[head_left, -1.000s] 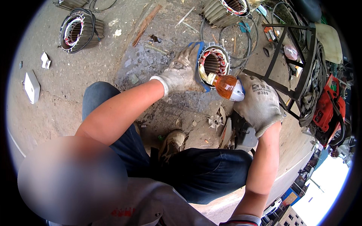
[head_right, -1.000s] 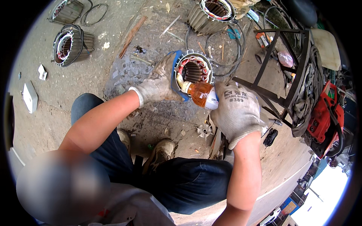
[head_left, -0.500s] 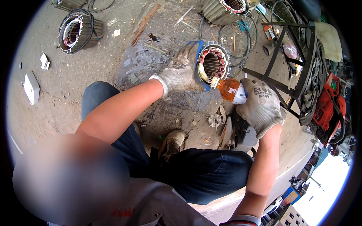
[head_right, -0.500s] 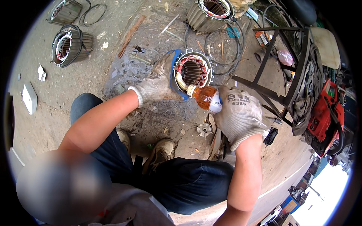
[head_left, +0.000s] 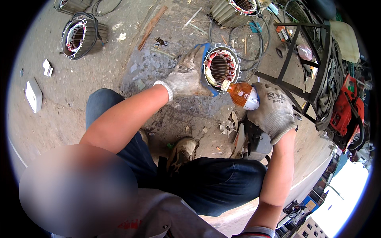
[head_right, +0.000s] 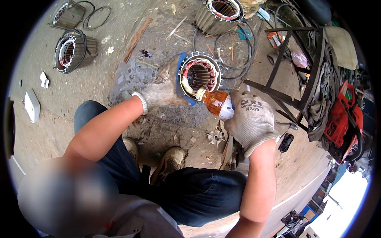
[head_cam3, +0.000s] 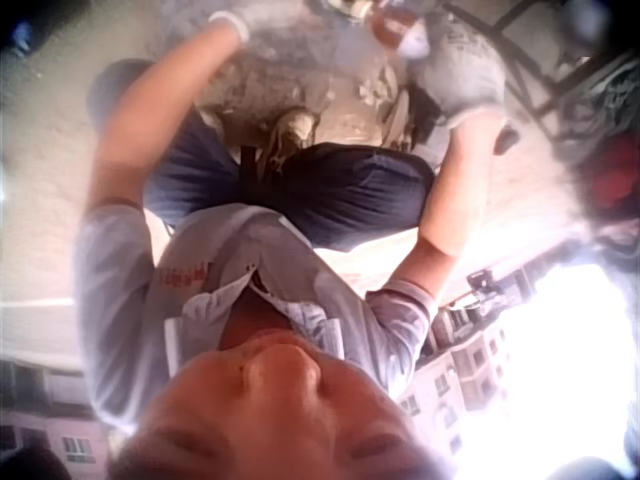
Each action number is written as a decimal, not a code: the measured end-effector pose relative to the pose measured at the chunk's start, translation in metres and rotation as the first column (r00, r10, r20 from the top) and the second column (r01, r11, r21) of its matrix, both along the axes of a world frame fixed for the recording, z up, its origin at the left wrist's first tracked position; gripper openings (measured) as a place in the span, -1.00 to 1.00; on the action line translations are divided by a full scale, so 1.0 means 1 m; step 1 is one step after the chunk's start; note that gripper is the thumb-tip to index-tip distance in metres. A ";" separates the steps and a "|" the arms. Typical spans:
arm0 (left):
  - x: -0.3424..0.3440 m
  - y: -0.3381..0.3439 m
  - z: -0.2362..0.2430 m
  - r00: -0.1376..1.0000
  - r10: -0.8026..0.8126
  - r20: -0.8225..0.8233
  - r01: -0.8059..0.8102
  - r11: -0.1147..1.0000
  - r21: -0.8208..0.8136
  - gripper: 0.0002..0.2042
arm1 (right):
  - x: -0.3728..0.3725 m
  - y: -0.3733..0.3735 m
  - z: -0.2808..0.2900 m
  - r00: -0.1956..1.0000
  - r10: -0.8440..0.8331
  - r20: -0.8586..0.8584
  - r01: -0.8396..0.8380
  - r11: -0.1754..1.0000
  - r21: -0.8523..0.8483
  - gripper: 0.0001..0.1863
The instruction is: The person sits on the floor and pours a liquid from a plastic bottle into the slots of several motor stators. They handle the stators one by one, rotating them to ensure the liquid reaches the internal windings.
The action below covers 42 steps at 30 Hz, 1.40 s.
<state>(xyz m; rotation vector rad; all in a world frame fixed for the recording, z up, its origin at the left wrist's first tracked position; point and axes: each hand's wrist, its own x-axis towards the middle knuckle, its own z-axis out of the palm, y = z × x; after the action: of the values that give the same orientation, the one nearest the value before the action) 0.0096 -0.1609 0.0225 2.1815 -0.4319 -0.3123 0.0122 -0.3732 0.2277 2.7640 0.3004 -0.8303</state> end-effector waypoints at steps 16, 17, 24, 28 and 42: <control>0.008 0.029 -0.030 0.964 -0.175 0.198 0.171 0.985 0.036 0.42 | -0.004 -0.026 -0.031 0.989 -0.138 -0.055 0.146 0.836 0.529 -0.19; 0.008 0.029 -0.024 0.953 -0.203 0.225 0.194 0.979 0.065 0.44 | -0.005 -0.024 -0.028 0.980 -0.175 -0.091 0.197 0.816 0.543 -0.18; 0.005 0.035 -0.023 0.966 -0.189 0.178 0.204 0.977 -0.070 0.21 | -0.018 -0.016 -0.015 0.868 -0.469 -0.160 0.453 0.619 0.641 -0.17; 0.019 0.026 0.020 0.913 -0.405 -0.048 0.398 0.859 0.322 0.09 | -0.020 -0.039 -0.012 0.914 -0.404 -0.028 0.299 0.627 0.719 -0.22; 0.013 0.037 -0.002 0.956 -0.198 0.215 0.179 0.978 0.104 0.24 | 0.050 -0.055 -0.033 0.835 -0.545 -0.079 0.423 0.545 0.724 -0.36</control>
<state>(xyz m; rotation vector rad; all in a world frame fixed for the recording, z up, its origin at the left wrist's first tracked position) 0.0226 -0.1235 0.0203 2.2704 -0.7695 -0.1901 0.0617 -0.4281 0.1948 3.7496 -0.2852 -0.6816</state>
